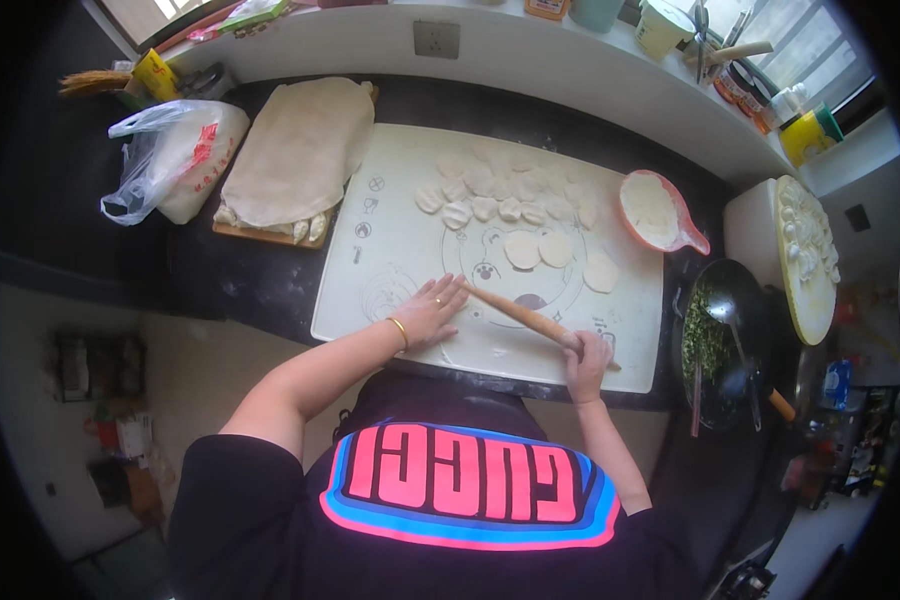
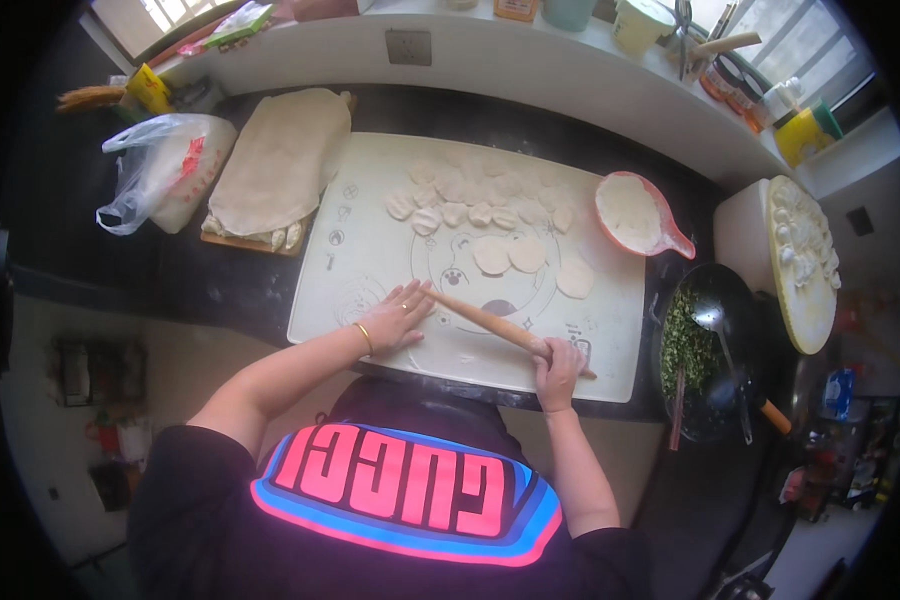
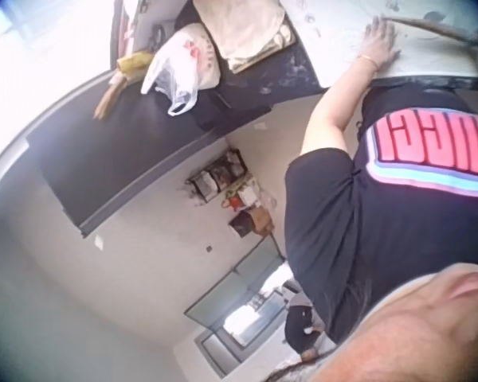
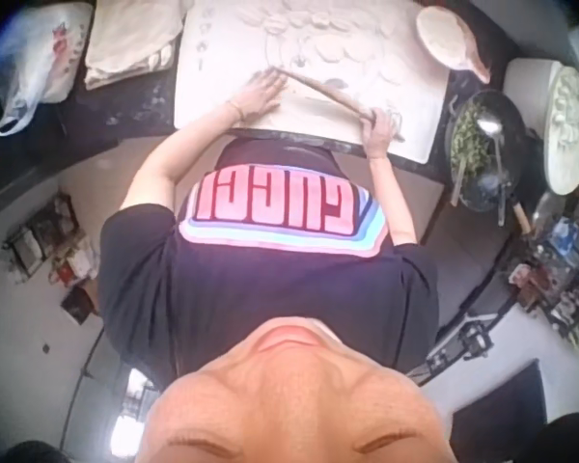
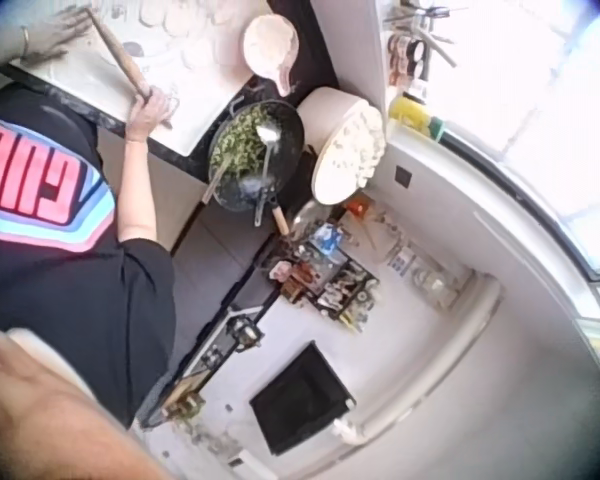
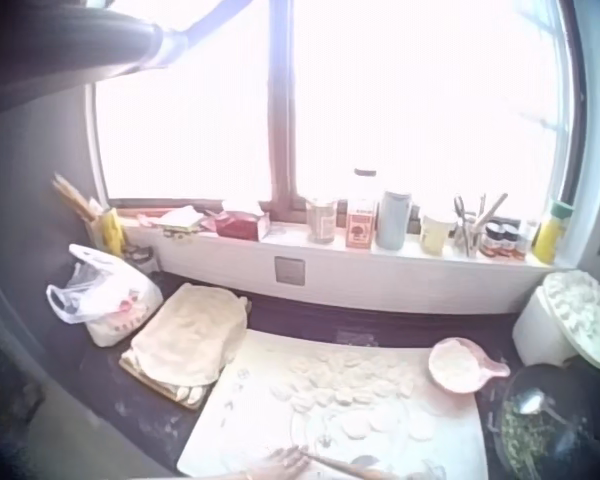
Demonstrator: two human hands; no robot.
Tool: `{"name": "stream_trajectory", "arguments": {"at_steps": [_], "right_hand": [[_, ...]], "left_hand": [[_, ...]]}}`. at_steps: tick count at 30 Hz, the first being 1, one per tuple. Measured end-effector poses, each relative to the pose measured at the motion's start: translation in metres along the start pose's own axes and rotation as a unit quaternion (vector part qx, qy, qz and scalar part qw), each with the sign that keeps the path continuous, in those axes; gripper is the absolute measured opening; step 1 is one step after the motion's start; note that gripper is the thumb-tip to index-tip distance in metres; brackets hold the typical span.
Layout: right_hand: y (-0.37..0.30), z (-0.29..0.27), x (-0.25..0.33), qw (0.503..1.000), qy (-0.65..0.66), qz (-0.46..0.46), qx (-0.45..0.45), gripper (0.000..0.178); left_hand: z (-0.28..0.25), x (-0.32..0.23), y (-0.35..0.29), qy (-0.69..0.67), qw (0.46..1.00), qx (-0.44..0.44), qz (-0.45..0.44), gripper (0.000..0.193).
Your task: The person rolls out small dough balls into circular wrappers using a wooden rolling pin on a cutting board. They then place a spoonful of green vegetable filling onto each wrapper and fold them into dumplings, arranging the finished items on a tray.
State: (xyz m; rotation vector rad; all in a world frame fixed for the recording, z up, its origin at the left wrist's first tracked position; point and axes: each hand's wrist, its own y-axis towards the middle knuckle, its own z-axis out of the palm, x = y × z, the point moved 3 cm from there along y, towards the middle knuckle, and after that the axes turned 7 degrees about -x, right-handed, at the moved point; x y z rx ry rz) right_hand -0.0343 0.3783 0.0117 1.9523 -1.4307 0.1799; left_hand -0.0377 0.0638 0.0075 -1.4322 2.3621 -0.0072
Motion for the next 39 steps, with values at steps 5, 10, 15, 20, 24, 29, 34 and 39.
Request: {"name": "stream_trajectory", "arguments": {"at_steps": [5, 10, 15, 20, 24, 29, 34, 39], "right_hand": [[0.013, 0.023, 0.008, 0.995, 0.026, 0.097, -0.020, 0.032], [0.026, 0.036, 0.036, 0.996, 0.045, 0.081, 0.004, 0.031], [0.032, 0.039, 0.071, 0.997, 0.003, 0.021, 0.077, 0.031], [0.024, 0.072, 0.105, 0.984, -0.061, 0.017, 0.169, 0.043], [0.064, 0.094, 0.099, 0.980, -0.179, -0.010, 0.092, 0.065], [0.066, 0.100, 0.096, 0.969, -0.169, 0.023, 0.176, 0.081], [0.058, 0.096, 0.119, 0.958, -0.150, -0.017, 0.244, 0.089], [0.099, 0.123, 0.094, 0.963, -0.210, 0.018, 0.167, 0.082]], "left_hand": [[0.002, 0.004, -0.008, -0.078, 0.994, -0.080, -0.006, 0.070], [0.001, -0.001, -0.011, -0.083, 0.988, -0.034, 0.127, 0.073], [-0.029, -0.001, -0.052, -0.118, 0.965, -0.229, 0.041, 0.074], [-0.012, 0.035, -0.033, -0.019, 0.985, -0.146, -0.085, 0.078], [-0.019, 0.066, 0.015, 0.042, 0.976, -0.176, -0.117, 0.073], [-0.030, 0.066, 0.013, 0.015, 0.985, -0.126, -0.116, 0.074], [-0.019, 0.069, -0.021, -0.022, 0.990, -0.104, -0.092, 0.077], [-0.039, 0.082, 0.025, 0.046, 0.970, -0.166, -0.171, 0.071]]}}
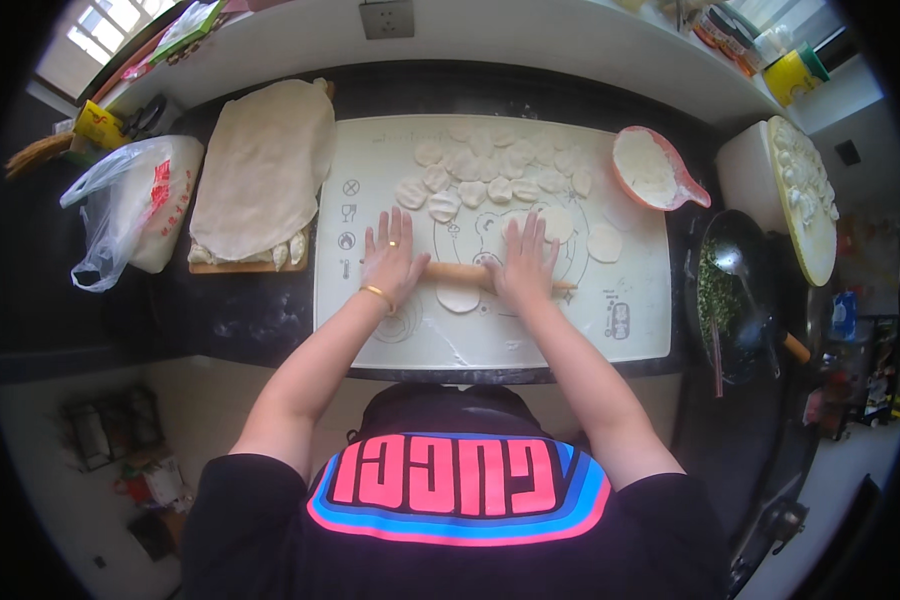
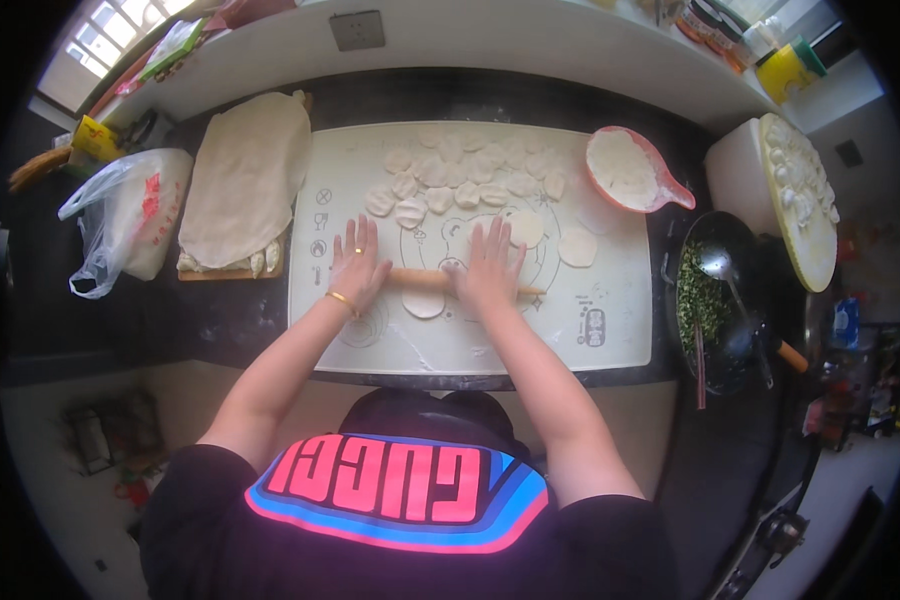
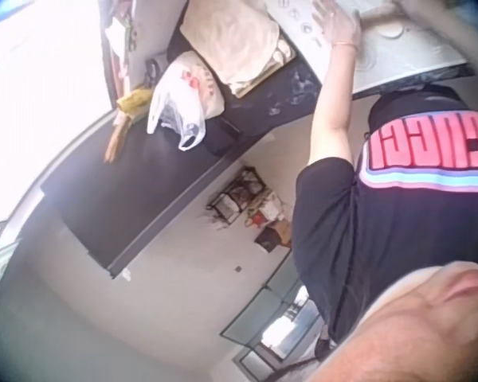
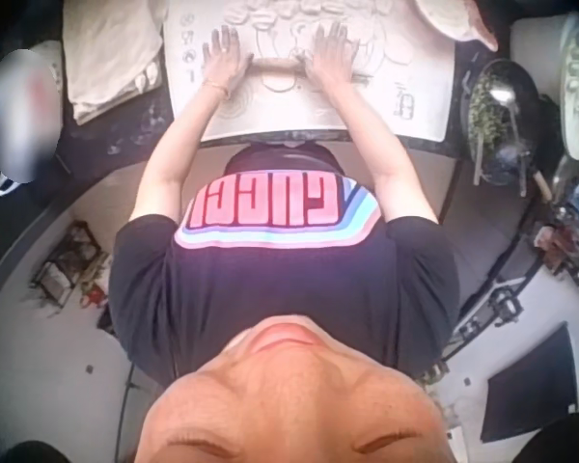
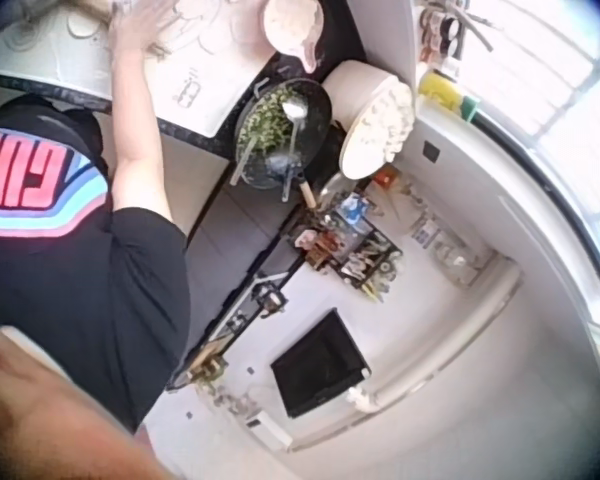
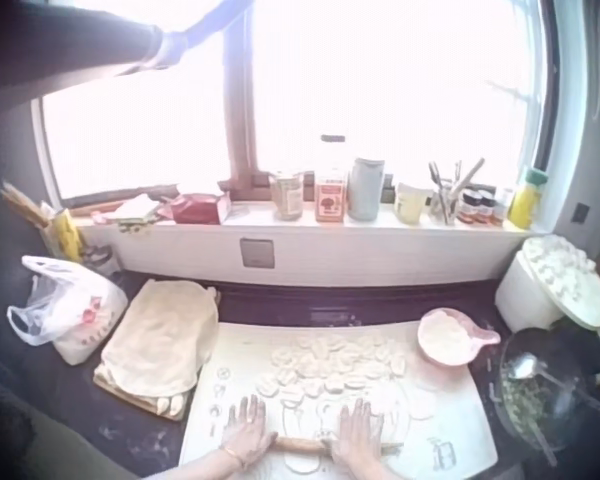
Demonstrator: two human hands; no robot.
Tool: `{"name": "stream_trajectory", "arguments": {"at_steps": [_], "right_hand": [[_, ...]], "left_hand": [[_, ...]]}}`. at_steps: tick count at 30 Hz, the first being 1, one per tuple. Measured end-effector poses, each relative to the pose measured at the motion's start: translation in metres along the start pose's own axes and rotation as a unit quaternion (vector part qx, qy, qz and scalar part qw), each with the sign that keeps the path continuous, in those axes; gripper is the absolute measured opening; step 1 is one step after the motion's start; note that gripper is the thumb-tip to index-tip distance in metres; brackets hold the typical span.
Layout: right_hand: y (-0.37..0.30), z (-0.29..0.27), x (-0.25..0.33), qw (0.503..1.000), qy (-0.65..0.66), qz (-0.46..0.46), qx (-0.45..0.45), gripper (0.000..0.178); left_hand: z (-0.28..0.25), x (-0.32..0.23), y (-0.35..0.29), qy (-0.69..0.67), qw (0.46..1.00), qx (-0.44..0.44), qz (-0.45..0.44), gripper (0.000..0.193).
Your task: The person rolls out small dough balls into circular wrappers using a wooden rolling pin on a cutting board. They then place a spoonful of green vegetable filling onto each wrapper and fold them into dumplings, arranging the finished items on a tray.
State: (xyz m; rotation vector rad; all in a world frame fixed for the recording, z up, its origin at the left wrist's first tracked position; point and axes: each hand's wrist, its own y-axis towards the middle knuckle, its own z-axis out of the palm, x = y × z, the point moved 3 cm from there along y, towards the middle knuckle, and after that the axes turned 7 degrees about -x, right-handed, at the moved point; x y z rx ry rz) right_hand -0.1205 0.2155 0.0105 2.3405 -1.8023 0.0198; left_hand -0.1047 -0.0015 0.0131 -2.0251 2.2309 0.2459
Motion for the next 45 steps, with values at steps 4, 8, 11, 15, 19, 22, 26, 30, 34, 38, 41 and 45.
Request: {"name": "stream_trajectory", "arguments": {"at_steps": [4, 8, 11, 15, 19, 22, 26, 30, 34, 38, 41, 45], "right_hand": [[-0.083, -0.026, 0.005, 0.985, 0.099, -0.139, 0.007, 0.053], [-0.108, -0.009, -0.003, 0.981, 0.128, -0.114, -0.086, 0.036], [-0.106, -0.015, -0.005, 0.973, 0.175, -0.129, -0.072, 0.034], [-0.113, -0.041, -0.015, 0.971, 0.174, -0.158, -0.044, 0.034], [-0.123, -0.043, -0.024, 0.977, 0.185, -0.098, -0.042, 0.030], [-0.121, -0.025, -0.023, 0.977, 0.193, -0.081, 0.038, 0.042], [-0.081, -0.027, -0.007, 0.997, 0.062, -0.037, -0.041, 0.073], [-0.015, -0.019, -0.014, 0.995, 0.023, 0.029, -0.097, 0.082], [-0.063, -0.022, -0.013, 0.999, 0.025, -0.009, 0.026, 0.084], [-0.045, -0.027, -0.001, 0.999, 0.021, -0.027, -0.005, 0.081], [-0.003, -0.016, -0.008, 0.997, 0.026, 0.010, -0.074, 0.076], [-0.051, -0.018, -0.014, 0.992, 0.071, -0.078, -0.065, 0.059]], "left_hand": [[0.000, 0.001, -0.067, -0.064, 0.988, 0.109, 0.092, 0.070], [-0.010, -0.018, -0.060, -0.194, 0.976, 0.056, 0.078, 0.063], [-0.010, -0.052, -0.010, -0.279, 0.950, 0.010, 0.139, 0.049], [0.010, -0.068, 0.002, -0.181, 0.961, 0.189, 0.087, 0.042], [0.001, -0.043, -0.032, -0.194, 0.976, 0.099, 0.022, 0.048], [-0.004, -0.031, -0.082, -0.105, 0.994, -0.006, 0.009, 0.058], [-0.004, -0.029, -0.058, 0.024, 0.999, 0.016, -0.024, 0.069], [0.017, -0.011, -0.003, -0.031, 0.994, -0.088, -0.065, 0.069], [0.010, -0.009, -0.039, -0.035, 0.999, 0.037, -0.007, 0.067], [0.006, -0.004, -0.038, -0.032, 0.998, 0.037, -0.043, 0.063], [0.017, 0.005, -0.013, -0.056, 0.993, -0.060, -0.088, 0.064], [0.012, -0.002, -0.050, -0.045, 0.998, 0.033, -0.024, 0.065]]}}
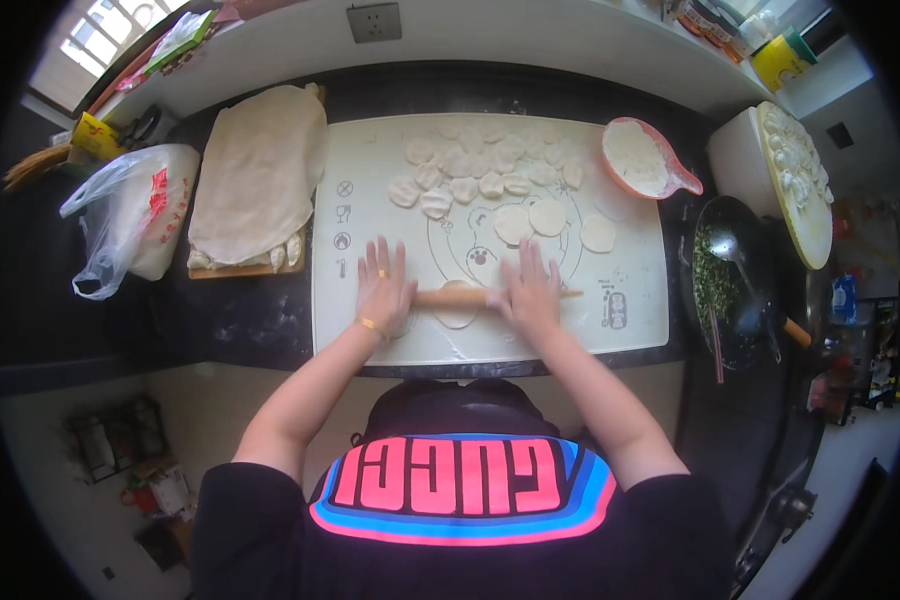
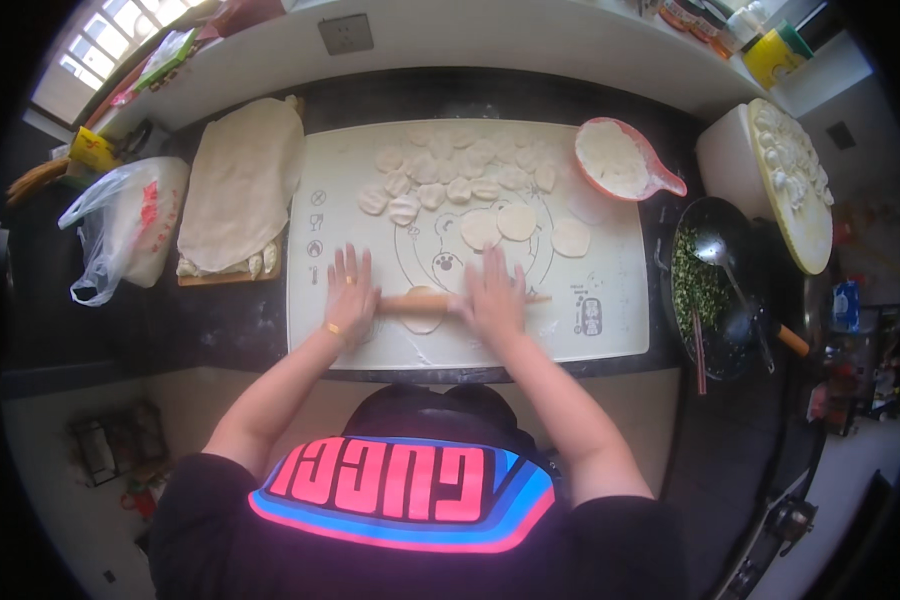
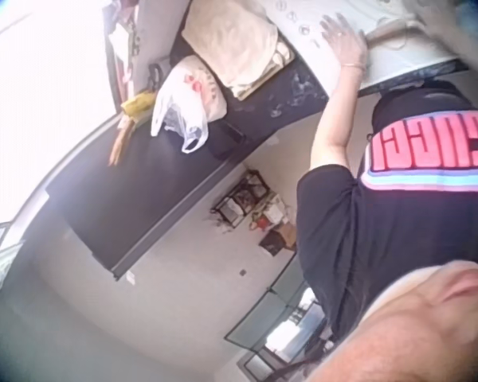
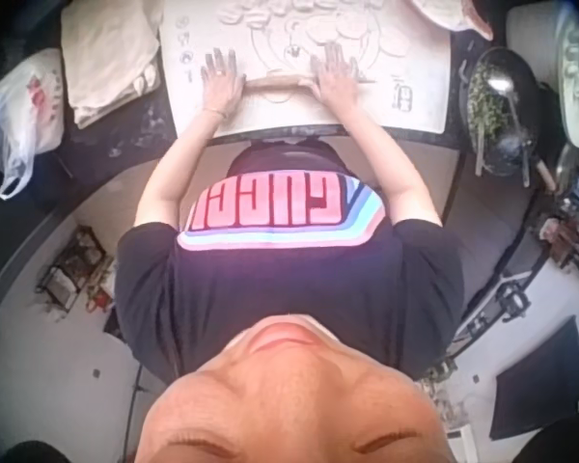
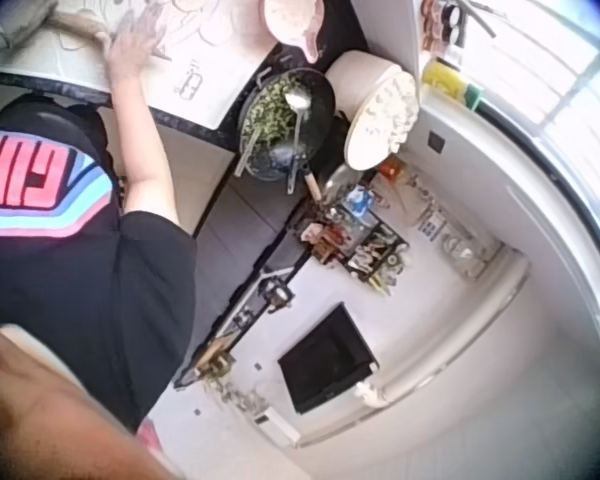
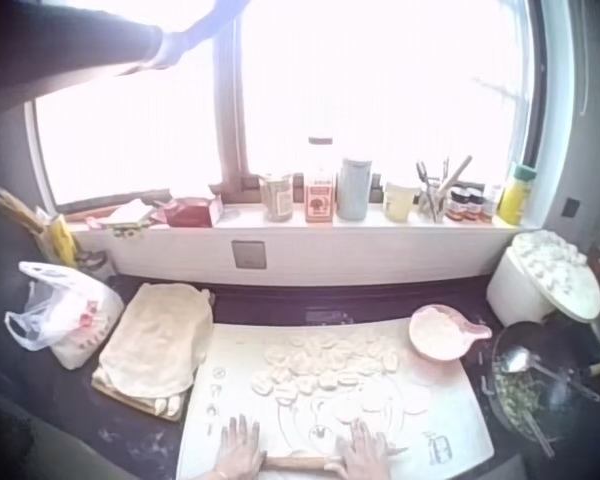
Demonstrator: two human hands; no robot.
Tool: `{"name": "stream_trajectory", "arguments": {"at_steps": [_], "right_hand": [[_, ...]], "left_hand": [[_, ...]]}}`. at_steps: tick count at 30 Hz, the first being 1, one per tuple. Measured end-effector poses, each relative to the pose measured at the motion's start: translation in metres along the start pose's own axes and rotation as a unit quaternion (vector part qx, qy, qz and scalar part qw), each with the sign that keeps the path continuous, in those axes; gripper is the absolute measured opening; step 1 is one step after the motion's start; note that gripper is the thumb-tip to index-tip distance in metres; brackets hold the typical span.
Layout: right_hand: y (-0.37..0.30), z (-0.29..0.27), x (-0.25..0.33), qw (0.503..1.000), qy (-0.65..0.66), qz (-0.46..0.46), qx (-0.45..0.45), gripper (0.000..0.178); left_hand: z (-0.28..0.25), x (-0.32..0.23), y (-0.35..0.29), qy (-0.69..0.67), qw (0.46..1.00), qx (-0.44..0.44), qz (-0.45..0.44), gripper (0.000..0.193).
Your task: The person rolls out small dough balls into circular wrappers using a wooden rolling pin on a cutting board. They then place a spoonful of green vegetable filling onto each wrapper and fold them into dumplings, arranging the finished items on a tray.
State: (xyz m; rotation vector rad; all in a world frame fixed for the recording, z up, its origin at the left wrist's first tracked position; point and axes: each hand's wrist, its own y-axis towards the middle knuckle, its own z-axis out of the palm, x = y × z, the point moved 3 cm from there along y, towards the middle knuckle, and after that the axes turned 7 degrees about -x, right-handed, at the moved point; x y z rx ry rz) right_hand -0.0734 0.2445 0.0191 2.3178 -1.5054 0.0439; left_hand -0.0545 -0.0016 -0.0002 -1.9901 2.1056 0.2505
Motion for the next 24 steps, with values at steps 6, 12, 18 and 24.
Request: {"name": "stream_trajectory", "arguments": {"at_steps": [6, 12, 18, 24], "right_hand": [[-0.055, -0.009, 0.005, 0.997, 0.051, -0.033, -0.039, 0.041], [-0.061, -0.030, 0.002, 0.995, 0.069, -0.076, -0.022, 0.039], [-0.072, -0.013, -0.004, 0.994, 0.099, 0.004, 0.037, 0.040], [0.004, 0.002, -0.001, 0.999, -0.030, 0.035, -0.019, 0.060]], "left_hand": [[-0.010, -0.039, 0.010, -0.217, 0.971, -0.019, 0.098, 0.055], [0.005, -0.071, 0.038, -0.122, 0.973, 0.183, 0.068, 0.043], [-0.019, -0.033, -0.017, -0.071, 0.997, -0.015, 0.014, 0.050], [-0.007, -0.019, 0.014, 0.026, 0.995, -0.081, -0.045, 0.063]]}}
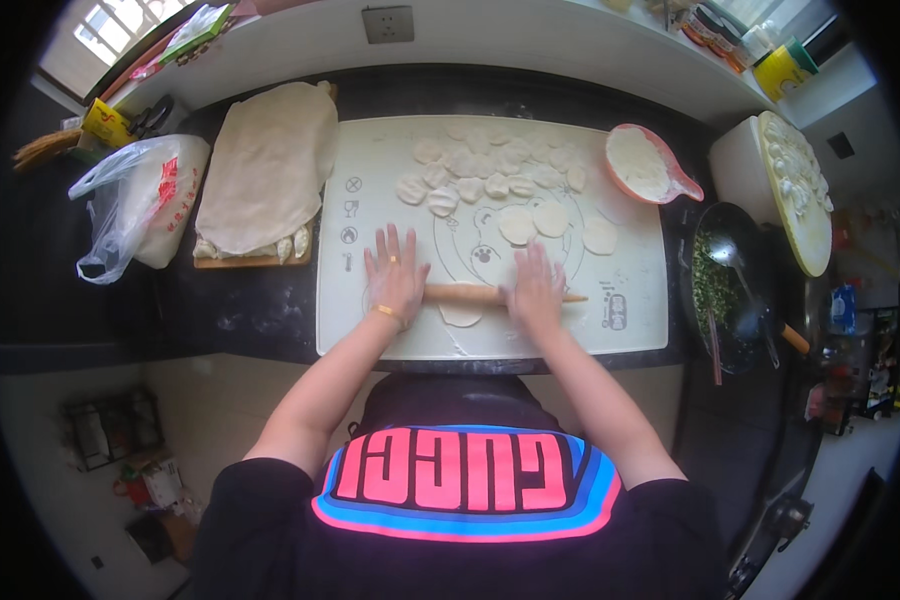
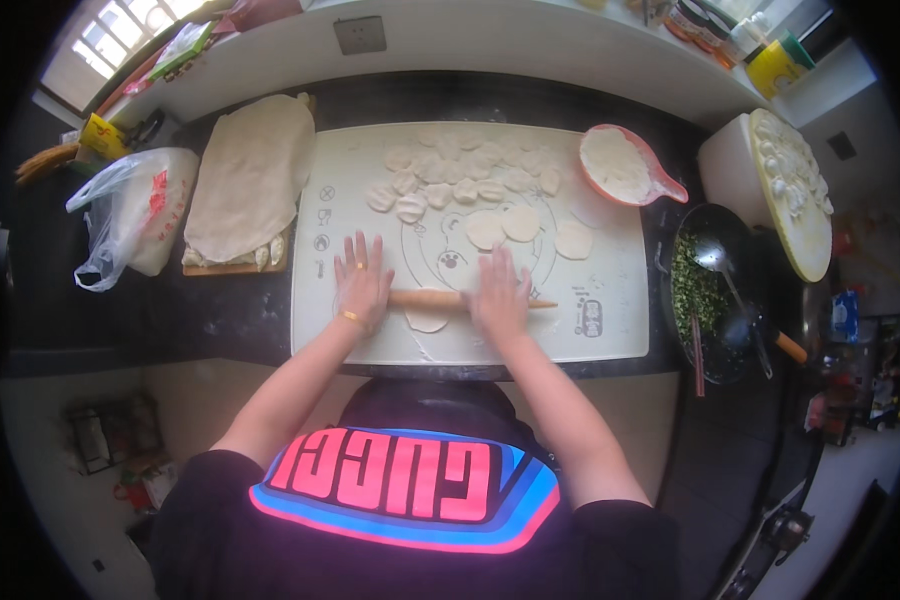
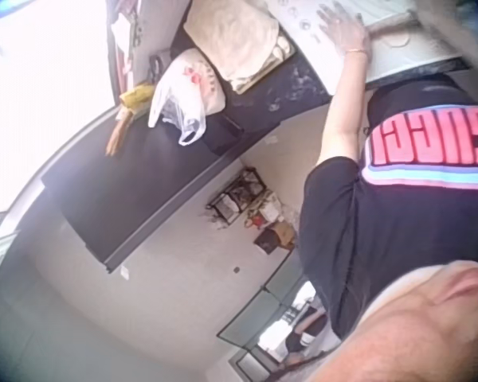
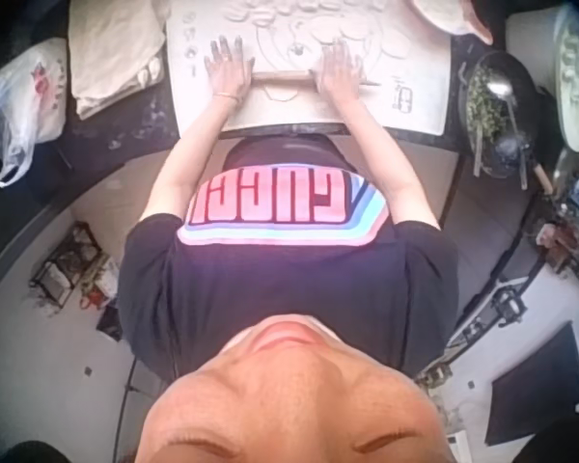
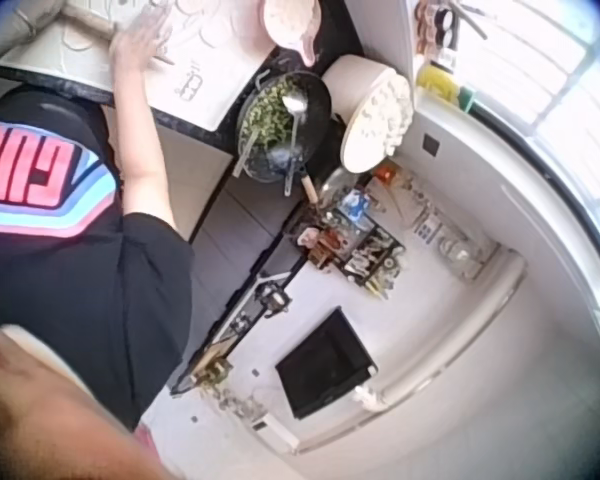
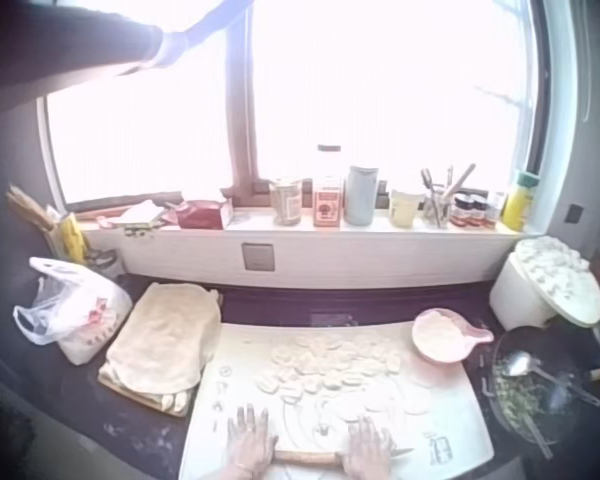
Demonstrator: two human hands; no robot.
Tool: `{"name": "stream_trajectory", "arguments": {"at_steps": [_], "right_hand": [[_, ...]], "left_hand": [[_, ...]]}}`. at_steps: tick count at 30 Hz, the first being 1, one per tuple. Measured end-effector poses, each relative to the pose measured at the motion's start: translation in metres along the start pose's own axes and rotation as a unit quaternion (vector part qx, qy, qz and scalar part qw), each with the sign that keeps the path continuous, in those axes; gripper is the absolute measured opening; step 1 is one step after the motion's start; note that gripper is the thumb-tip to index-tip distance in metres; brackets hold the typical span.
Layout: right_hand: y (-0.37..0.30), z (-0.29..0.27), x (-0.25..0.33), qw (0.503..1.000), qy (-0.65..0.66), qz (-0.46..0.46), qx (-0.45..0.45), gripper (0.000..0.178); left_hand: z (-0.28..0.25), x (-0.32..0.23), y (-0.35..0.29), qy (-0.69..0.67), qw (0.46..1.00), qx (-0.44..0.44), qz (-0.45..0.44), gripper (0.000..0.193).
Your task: The person rolls out small dough balls into circular wrappers using a wooden rolling pin on a cutting board. They then place a spoonful of green vegetable filling onto each wrapper and fold them into dumplings, arranging the finished items on a tray.
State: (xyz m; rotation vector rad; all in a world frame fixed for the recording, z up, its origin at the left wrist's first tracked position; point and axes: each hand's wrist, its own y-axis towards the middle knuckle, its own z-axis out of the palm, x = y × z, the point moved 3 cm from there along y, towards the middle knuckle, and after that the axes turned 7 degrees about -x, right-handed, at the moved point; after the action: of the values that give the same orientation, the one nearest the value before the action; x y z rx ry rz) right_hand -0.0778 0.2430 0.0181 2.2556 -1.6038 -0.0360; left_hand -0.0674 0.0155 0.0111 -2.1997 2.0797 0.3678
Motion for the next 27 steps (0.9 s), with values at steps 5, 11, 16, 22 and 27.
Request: {"name": "stream_trajectory", "arguments": {"at_steps": [5, 11, 16, 22, 27], "right_hand": [[0.010, 0.006, -0.004, 1.000, -0.010, 0.004, 0.023, 0.063], [-0.066, -0.019, 0.005, 0.995, 0.072, -0.064, 0.029, 0.042], [-0.062, -0.032, -0.017, 0.992, 0.074, -0.099, 0.014, 0.046], [-0.063, -0.032, -0.056, 0.991, 0.083, -0.102, 0.028, 0.043], [-0.065, -0.025, -0.057, 0.990, 0.123, -0.071, 0.015, 0.042]], "left_hand": [[0.009, 0.006, 0.009, -0.051, 0.999, -0.011, 0.002, 0.063], [0.006, 0.009, -0.046, -0.136, 0.988, 0.023, 0.070, 0.062], [0.007, -0.038, -0.007, -0.228, 0.963, 0.135, 0.047, 0.053], [0.013, -0.052, 0.031, -0.235, 0.941, 0.244, 0.004, 0.022], [0.027, -0.024, 0.103, -0.286, 0.954, -0.088, -0.012, 0.021]]}}
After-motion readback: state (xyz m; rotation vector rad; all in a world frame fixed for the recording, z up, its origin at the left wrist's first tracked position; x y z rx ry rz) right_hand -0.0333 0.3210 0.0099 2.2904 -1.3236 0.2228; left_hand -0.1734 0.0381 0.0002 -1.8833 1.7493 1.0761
